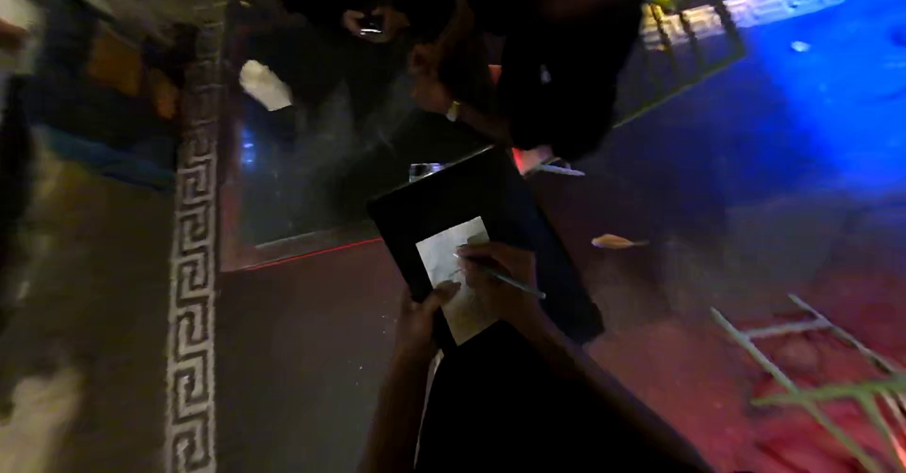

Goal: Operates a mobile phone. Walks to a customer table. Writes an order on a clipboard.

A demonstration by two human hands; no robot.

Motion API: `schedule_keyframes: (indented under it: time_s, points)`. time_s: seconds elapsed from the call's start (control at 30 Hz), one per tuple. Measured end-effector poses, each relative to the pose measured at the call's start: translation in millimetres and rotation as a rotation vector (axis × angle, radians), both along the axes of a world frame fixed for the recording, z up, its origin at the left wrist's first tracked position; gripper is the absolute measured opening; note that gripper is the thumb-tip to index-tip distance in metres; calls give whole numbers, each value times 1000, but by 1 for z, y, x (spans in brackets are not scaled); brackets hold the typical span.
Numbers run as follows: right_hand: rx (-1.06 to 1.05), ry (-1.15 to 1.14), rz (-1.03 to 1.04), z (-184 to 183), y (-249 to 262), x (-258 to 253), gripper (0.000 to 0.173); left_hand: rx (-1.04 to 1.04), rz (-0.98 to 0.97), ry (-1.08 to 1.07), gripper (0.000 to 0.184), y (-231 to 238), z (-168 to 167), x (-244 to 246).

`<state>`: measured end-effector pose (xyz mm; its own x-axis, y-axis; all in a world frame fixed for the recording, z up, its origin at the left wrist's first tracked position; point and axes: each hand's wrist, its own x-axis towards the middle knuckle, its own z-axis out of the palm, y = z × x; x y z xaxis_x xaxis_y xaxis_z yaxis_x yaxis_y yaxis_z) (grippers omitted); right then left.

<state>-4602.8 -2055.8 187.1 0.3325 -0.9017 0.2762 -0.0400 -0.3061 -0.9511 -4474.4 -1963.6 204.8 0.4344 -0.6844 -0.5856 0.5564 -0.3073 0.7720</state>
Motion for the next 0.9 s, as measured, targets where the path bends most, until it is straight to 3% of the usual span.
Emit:
schedule_keyframes:
  time_s: [0.27,0.47,0.57,0.73,0.9]
  points:
    - [-271,150,-610,48,28,-204,9,50,-542,-54,61,-48,57,-175]
    - [-266,296,-1000,51,34,-404,12,9,-905,-46,49,-101,55,-382]
    - [-261,330,-1160,50,35,-497,12,-47,-1048,18,62,-126,45,-482]
    - [-292,286,-1224,48,14,-619,10,-92,-1180,136,64,-170,41,-609]
    - [-282,266,-1352,34,-58,-710,11,-15,-1281,84,70,-246,32,-703]
